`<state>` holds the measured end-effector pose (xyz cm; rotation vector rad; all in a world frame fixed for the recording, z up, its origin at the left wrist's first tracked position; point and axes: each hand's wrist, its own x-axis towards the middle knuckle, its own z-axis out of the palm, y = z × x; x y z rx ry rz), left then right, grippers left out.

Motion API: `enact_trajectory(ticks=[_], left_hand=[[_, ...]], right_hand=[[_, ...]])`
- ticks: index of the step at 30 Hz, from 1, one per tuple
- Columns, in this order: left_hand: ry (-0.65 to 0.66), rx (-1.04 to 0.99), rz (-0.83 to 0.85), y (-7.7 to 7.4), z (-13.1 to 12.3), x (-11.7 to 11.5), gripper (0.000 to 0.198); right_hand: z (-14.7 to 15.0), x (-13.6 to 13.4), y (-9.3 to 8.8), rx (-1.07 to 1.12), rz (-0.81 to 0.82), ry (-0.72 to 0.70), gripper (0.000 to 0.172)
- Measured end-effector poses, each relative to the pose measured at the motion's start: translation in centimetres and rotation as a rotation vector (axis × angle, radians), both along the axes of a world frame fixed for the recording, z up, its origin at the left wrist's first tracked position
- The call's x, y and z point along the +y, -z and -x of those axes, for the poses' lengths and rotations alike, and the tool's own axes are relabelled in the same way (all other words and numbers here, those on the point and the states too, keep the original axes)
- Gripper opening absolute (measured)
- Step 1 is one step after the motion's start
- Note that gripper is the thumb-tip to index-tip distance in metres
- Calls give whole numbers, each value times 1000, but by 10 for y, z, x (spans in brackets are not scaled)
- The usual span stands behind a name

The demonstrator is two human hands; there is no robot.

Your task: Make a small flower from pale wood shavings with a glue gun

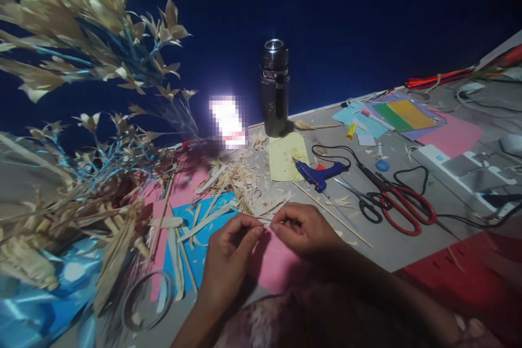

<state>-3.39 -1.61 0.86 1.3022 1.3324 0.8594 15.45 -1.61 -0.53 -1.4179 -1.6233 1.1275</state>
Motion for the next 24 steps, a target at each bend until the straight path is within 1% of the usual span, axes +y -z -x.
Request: enact_trajectory(ticks=[2,5,7,9,10,12,13,15,17,19,21,24], left_hand=[[-17,-71,38,0,-2,-1,16],[-122,-241,86,2,-7,-1,19],[-175,-406,139,6,-9,-3,30],[-160,-491,182,12,-10,-6,42],[-134,-474,177,15,-11,-7,41],[-77,-351,103,20,-11,-9,32],[-53,-271,41,21,-12,-9,36],[-13,-131,-81,21,-13,-9,50],[-1,-32,-153,20,-14,-8,54],[-22,26,-165,18,-17,-8,52],[-59,53,-143,17,-19,-9,49],[-93,49,-122,18,-20,-10,47]], right_hand=[[2,-1,0,57,69,18,9],[6,-2,2,217,170,52,11],[10,-1,3,369,242,100,16],[13,1,3,507,287,138,19],[14,1,3,553,297,143,20],[17,1,2,598,309,128,19],[18,1,1,604,313,117,18],[21,-1,1,607,329,98,16],[23,-3,1,595,345,89,14],[24,-4,3,548,339,100,12],[23,-4,4,501,324,113,13],[20,-4,2,509,350,98,14]])
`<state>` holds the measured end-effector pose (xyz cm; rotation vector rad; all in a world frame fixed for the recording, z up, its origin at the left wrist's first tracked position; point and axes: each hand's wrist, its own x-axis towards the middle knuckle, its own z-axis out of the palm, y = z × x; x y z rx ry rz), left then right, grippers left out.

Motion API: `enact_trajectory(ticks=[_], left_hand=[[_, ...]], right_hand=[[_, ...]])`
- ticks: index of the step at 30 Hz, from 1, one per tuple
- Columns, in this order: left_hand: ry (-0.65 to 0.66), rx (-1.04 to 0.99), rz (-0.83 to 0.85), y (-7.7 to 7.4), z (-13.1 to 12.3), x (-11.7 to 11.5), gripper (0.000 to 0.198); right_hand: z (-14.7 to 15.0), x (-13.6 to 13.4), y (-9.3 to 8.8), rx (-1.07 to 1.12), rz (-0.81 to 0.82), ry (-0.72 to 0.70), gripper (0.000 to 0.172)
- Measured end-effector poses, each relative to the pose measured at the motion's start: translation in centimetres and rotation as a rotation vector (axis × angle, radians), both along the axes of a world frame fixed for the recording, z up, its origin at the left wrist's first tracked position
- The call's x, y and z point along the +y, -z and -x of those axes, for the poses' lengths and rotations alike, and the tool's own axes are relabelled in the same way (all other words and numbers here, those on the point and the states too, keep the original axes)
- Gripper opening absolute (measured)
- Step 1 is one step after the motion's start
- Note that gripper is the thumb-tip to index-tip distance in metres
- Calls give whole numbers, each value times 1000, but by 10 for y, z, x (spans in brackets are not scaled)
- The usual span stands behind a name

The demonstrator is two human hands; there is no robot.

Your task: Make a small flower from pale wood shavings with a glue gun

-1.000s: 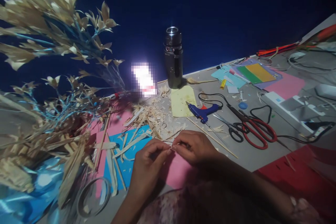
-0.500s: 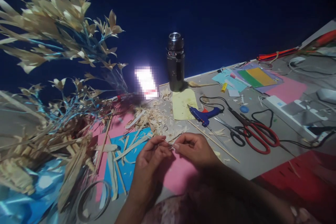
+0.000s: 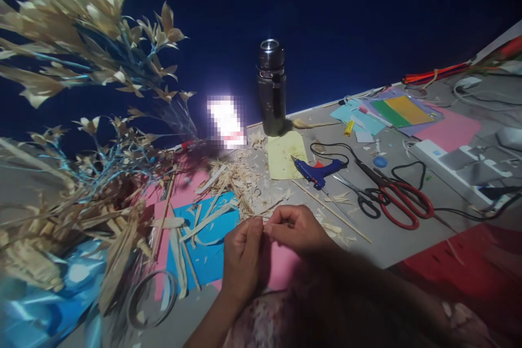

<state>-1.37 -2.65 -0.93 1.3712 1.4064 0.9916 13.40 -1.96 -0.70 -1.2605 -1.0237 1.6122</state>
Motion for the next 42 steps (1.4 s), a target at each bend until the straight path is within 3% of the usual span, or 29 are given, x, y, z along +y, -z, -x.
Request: enact_trajectory(ticks=[10,18,23,27,30,33,42], left_hand=[[1,-59,-38,5,-1,-2,44],[27,-111,45,2,3,-1,45],[67,-115,45,-3,3,1,46],[-29,-414,96,-3,-1,-1,49],[-122,-625,240,1,-5,-2,41],[-225,-682,360,5,-10,-3,51],[-329,-869,447,-5,-19,0,40]], right_hand=[[-5,2,-3,111,83,-76,17],[-14,4,2,175,25,-117,43],[-13,2,0,122,44,-164,30],[-8,2,-1,118,36,-105,26],[-3,3,2,106,-13,-23,23],[3,1,7,79,-67,35,21],[12,-2,11,137,-139,96,21]])
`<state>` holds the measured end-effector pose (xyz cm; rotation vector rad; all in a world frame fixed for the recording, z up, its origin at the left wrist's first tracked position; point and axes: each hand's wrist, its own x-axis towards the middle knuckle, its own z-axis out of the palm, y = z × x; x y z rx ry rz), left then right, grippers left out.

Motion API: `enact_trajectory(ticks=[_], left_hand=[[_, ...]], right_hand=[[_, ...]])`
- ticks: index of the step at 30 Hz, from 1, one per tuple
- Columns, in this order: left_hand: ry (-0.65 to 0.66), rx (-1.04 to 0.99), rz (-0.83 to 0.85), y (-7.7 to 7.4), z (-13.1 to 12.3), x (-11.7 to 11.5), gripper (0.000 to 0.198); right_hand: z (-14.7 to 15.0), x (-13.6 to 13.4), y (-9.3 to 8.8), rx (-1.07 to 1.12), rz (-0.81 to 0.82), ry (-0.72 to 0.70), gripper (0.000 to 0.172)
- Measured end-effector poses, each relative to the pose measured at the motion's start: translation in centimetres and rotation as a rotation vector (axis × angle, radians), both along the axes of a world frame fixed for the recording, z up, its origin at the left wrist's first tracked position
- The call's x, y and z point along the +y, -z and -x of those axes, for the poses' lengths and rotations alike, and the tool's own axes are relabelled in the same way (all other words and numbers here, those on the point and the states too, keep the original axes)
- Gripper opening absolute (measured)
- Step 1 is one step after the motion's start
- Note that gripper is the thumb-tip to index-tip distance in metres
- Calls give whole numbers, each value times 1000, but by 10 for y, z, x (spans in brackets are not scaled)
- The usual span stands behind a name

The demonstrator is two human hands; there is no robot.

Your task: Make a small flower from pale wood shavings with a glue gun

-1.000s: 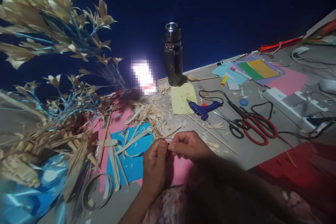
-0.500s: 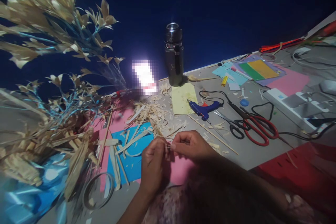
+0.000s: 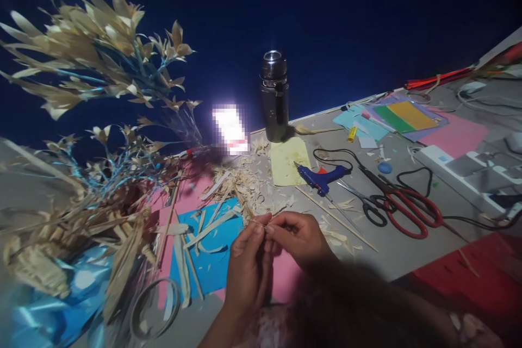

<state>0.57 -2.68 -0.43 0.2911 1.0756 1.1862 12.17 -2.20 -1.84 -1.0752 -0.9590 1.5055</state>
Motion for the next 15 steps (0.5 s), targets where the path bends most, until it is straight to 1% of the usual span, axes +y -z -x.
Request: enact_trajectory(ticks=[5,11,15], left_hand=[[-49,-50,14,1,-3,2,41],[15,-99,-33,3,0,6,32],[16,-171,23,8,5,8,32]], right_hand=[[1,0,-2,32,27,-10,19],[0,0,-5,66,96,-63,22],[-2,0,-7,81,119,-78,20]])
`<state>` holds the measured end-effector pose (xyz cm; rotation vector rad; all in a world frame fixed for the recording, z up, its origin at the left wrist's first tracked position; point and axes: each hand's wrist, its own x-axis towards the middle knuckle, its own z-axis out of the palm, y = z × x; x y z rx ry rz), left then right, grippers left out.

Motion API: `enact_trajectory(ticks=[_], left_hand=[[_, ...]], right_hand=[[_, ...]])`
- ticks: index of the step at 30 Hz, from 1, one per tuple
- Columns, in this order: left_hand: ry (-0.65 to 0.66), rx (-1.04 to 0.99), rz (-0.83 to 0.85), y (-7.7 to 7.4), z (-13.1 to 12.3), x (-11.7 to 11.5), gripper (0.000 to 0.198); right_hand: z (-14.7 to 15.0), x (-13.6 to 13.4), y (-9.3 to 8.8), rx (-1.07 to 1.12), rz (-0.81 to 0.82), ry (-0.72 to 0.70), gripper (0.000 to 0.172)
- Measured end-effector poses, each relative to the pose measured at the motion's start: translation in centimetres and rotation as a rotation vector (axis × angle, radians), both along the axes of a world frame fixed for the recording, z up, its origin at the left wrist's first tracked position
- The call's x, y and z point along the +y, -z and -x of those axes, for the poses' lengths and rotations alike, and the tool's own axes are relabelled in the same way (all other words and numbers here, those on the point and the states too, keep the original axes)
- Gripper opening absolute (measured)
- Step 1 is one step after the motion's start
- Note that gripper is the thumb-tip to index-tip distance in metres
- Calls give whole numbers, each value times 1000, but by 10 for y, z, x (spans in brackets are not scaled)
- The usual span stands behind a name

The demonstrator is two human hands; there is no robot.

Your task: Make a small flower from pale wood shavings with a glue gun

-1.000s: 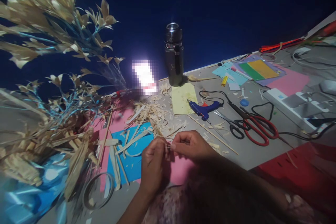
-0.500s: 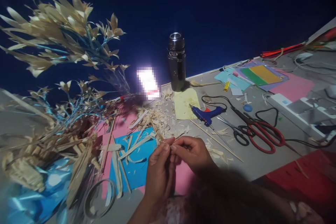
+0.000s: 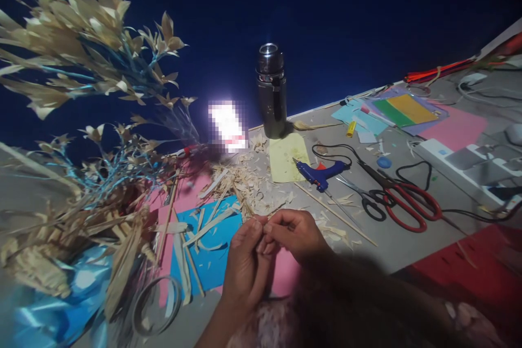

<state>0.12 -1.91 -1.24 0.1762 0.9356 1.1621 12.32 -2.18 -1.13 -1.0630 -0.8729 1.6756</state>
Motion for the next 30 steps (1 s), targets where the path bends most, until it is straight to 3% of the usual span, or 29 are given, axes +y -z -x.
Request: enact_trajectory(ticks=[6,14,19,30], left_hand=[[36,-69,35,2,5,3,37],[100,-68,-6,-4,3,3,33],[83,-70,14,2,5,0,34],[242,-147,-89,5,10,-5,24]], right_hand=[[-2,0,0,-99,4,-12,18],[-7,3,7,-140,-58,-72,28],[-6,1,-1,-77,-28,-85,9],[-13,1,-5,-231,-111,-157,15]])
